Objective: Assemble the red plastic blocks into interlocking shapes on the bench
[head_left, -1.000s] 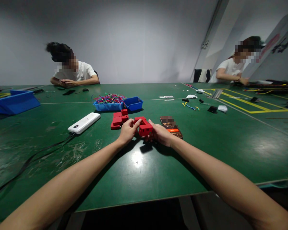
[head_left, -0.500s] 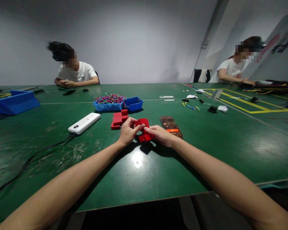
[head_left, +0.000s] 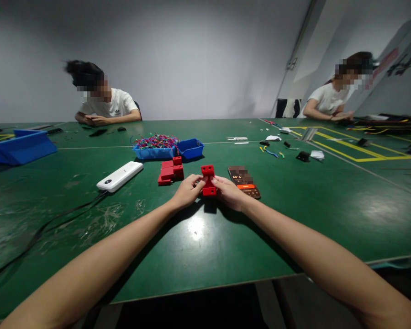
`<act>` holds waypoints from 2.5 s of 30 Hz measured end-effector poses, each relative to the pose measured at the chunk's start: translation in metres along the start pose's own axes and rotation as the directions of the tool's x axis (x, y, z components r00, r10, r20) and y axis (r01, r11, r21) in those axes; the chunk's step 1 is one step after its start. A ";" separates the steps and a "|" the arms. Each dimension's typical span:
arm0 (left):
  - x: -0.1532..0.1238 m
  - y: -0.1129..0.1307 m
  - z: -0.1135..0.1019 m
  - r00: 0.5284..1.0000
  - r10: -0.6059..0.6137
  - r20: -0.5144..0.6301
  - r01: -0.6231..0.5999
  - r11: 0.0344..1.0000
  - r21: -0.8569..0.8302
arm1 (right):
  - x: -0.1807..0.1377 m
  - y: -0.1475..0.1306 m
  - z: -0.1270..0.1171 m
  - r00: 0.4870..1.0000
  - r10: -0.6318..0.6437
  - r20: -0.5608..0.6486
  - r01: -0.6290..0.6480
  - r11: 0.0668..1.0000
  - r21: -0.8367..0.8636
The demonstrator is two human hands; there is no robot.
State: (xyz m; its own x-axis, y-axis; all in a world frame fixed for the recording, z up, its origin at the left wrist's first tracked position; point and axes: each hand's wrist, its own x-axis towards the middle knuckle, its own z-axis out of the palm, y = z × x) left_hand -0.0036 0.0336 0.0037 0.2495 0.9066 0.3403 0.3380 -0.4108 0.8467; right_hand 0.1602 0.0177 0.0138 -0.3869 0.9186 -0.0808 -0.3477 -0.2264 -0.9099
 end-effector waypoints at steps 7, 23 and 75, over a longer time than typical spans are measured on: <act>-0.002 0.001 -0.001 0.999 0.051 0.019 -0.052 0.997 0.061 | 0.001 0.000 0.000 0.998 0.049 -0.050 -0.051 0.998 -0.035; -0.001 0.000 -0.001 0.998 0.028 -0.063 -0.029 0.999 -0.017 | 0.008 0.007 -0.008 0.991 -0.090 -0.094 0.066 0.971 -0.228; 0.001 -0.005 -0.001 0.999 -0.033 0.044 0.038 0.992 -0.121 | 0.011 0.007 -0.015 0.972 -0.230 -0.040 0.181 0.852 -0.491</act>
State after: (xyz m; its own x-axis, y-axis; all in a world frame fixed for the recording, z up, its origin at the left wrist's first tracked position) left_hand -0.0062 0.0364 0.0000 0.2776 0.9146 0.2941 0.2351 -0.3615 0.9022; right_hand 0.1669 0.0309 0.0005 -0.2618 0.9583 0.1146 0.0529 0.1328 -0.9897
